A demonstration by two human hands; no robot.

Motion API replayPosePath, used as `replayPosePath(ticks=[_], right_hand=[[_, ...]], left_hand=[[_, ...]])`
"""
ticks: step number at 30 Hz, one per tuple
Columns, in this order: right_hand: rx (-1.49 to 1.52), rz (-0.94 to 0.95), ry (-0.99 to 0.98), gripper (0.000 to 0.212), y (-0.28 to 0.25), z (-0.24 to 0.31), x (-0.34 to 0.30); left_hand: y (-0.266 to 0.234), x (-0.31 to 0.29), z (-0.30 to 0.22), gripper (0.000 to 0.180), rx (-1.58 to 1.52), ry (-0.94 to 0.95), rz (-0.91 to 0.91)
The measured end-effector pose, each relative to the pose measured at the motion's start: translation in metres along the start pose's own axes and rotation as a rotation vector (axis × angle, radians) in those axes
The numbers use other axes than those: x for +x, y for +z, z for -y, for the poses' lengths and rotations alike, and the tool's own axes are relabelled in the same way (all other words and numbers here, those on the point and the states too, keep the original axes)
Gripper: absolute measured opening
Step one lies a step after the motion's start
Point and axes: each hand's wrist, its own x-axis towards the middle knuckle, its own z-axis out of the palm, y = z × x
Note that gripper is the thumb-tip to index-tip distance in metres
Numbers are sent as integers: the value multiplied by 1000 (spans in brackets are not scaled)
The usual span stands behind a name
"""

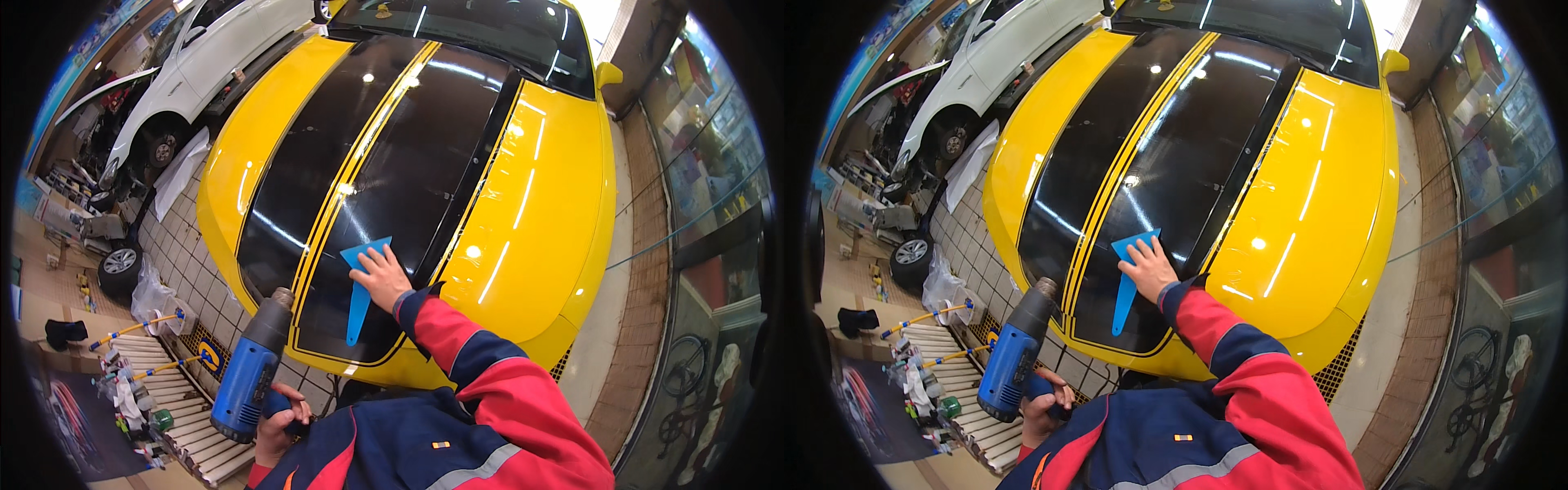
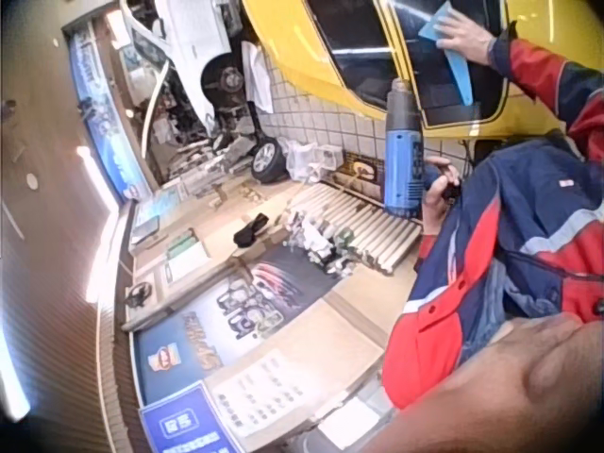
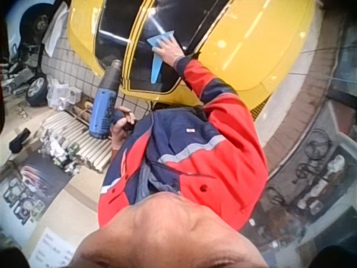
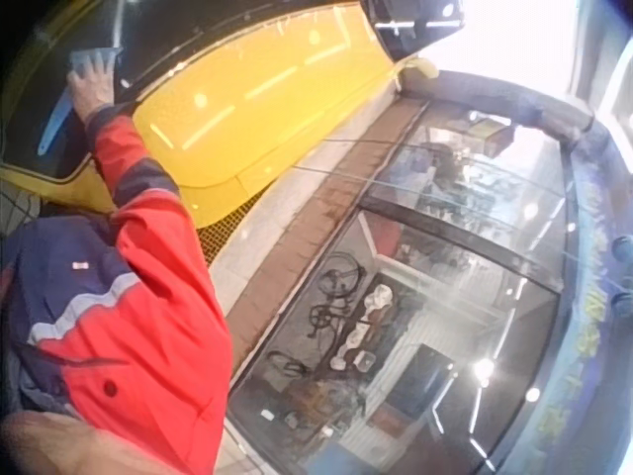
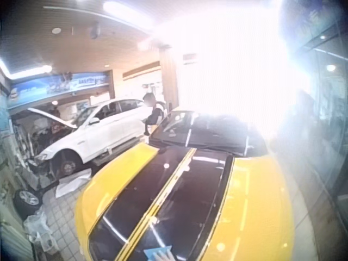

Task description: The person uses a heat gun to warm the underside of a yellow car's hood and then closes it. They then use a blue squeegee to smooth a black vinyl wrap with yellow stripes onto the hood, working from the center outward to remove air bubbles and ensure adhesion.

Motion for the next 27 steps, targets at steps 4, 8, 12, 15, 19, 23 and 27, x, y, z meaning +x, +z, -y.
replayPosePath(ticks=[4,8,12,15,19,23,27], right_hand=[[61,12,42,33,-6,-47,46],[91,112,-14,40,-17,-87,88],[86,240,-52,44,-26,-113,125],[131,293,-121,45,-33,-133,145],[146,314,-170,46,-37,-146,157],[206,278,-224,45,-45,-152,176],[387,38,-72,37,-60,-147,156]], left_hand=[[-3,40,-11,40,37,-53,89],[-6,74,-20,43,105,-91,75],[-12,100,-26,43,129,-110,62],[-16,115,-27,43,125,-114,57],[-13,129,-26,42,105,-86,68],[-2,129,-26,44,107,-81,51],[7,119,-25,45,109,-76,75]])
